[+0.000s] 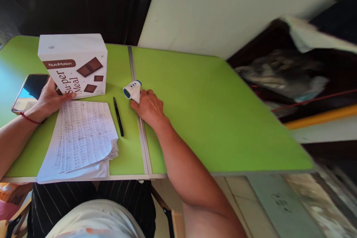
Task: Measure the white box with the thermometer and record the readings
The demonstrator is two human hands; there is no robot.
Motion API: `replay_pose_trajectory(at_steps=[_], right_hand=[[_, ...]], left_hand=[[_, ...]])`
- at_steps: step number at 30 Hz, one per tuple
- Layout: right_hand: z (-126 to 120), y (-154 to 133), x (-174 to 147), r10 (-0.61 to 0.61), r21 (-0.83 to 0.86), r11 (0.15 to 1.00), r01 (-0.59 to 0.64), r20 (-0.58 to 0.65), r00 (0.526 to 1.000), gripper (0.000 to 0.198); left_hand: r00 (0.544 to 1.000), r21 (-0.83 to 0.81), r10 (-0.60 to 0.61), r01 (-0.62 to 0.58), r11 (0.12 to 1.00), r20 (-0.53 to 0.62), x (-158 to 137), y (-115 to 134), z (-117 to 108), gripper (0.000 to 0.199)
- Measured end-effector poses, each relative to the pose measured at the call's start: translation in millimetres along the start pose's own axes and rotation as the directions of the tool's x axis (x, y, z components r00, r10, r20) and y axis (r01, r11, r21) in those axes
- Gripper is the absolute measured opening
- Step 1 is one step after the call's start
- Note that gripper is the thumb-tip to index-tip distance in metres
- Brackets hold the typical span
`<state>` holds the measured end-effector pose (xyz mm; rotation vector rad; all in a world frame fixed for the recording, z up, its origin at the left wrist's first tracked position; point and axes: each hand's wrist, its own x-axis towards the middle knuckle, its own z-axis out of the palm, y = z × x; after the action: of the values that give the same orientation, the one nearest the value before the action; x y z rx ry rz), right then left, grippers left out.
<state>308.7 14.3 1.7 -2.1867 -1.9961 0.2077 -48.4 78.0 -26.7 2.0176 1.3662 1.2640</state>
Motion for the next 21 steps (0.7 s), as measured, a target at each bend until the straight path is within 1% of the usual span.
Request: replay_pose_trajectory(at_steps=[2,4,5,6,7,8,10,11,12,13,14,16,19,21], right_hand=[[-1,-2,2,0.025,0.076,0.997,-0.027,0.02,0.999,0.031],[-1,-5,3,0.044,0.228,0.973,-0.037,-0.026,0.999,0.031],[0,-8,3,0.047,0.341,0.94,-0.02,-0.071,0.996,0.033],[1,-11,1,0.048,0.47,0.882,0.015,-0.121,0.992,0.035],[2,-16,-2,0.047,0.601,0.796,0.064,-0.167,0.985,0.036],[3,-21,-7,0.042,0.718,0.686,0.116,-0.198,0.979,0.036],[5,-33,-20,0.005,0.882,0.437,0.179,-0.201,0.98,0.032],[6,-39,-28,-0.042,0.928,0.33,0.173,-0.169,0.985,0.03],[7,-45,-36,-0.102,0.957,0.247,0.154,-0.132,0.986,0.028],[8,-51,-43,-0.163,0.976,0.184,0.119,-0.089,0.983,0.027],[9,-56,-49,-0.217,0.987,0.141,0.074,-0.042,0.975,0.027],[11,-64,-55,-0.281,0.994,0.113,0.003,0.029,0.959,0.026],[13,-69,-54,-0.299,0.987,0.159,-0.032,0.079,0.951,0.026],[13,-69,-50,-0.299,0.982,0.187,-0.034,0.09,0.95,0.026]], left_hand=[[0.999,-0.025,-0.051,0.051,0.998,-0.006,-3,10,-1,0.088],[0.997,-0.062,-0.073,0.071,0.996,-0.023,-6,23,0,0.087],[0.997,-0.087,-0.073,0.07,0.994,-0.027,-8,30,0,0.084],[0.997,-0.118,-0.072,0.069,0.991,-0.023,-10,36,0,0.08],[0.997,-0.154,-0.076,0.073,0.985,-0.009,-12,43,1,0.075],[0.997,-0.188,-0.082,0.083,0.979,0.01,-13,49,2,0.071],[0.995,-0.236,-0.092,0.096,0.967,0.03,-16,60,3,0.066],[0.995,-0.248,-0.094,0.1,0.963,0.037,-18,64,3,0.064],[0.995,-0.255,-0.094,0.101,0.962,0.041,-18,67,4,0.063],[0.994,-0.256,-0.094,0.103,0.961,0.048,-19,70,4,0.062],[0.994,-0.253,-0.094,0.105,0.962,0.055,-19,72,4,0.062],[0.992,-0.24,-0.098,0.114,0.964,0.077,-18,72,5,0.061],[0.99,-0.233,-0.091,0.115,0.966,0.111,-15,65,7,0.061],[0.993,-0.203,-0.051,0.072,0.976,0.106,-12,56,7,0.067]])
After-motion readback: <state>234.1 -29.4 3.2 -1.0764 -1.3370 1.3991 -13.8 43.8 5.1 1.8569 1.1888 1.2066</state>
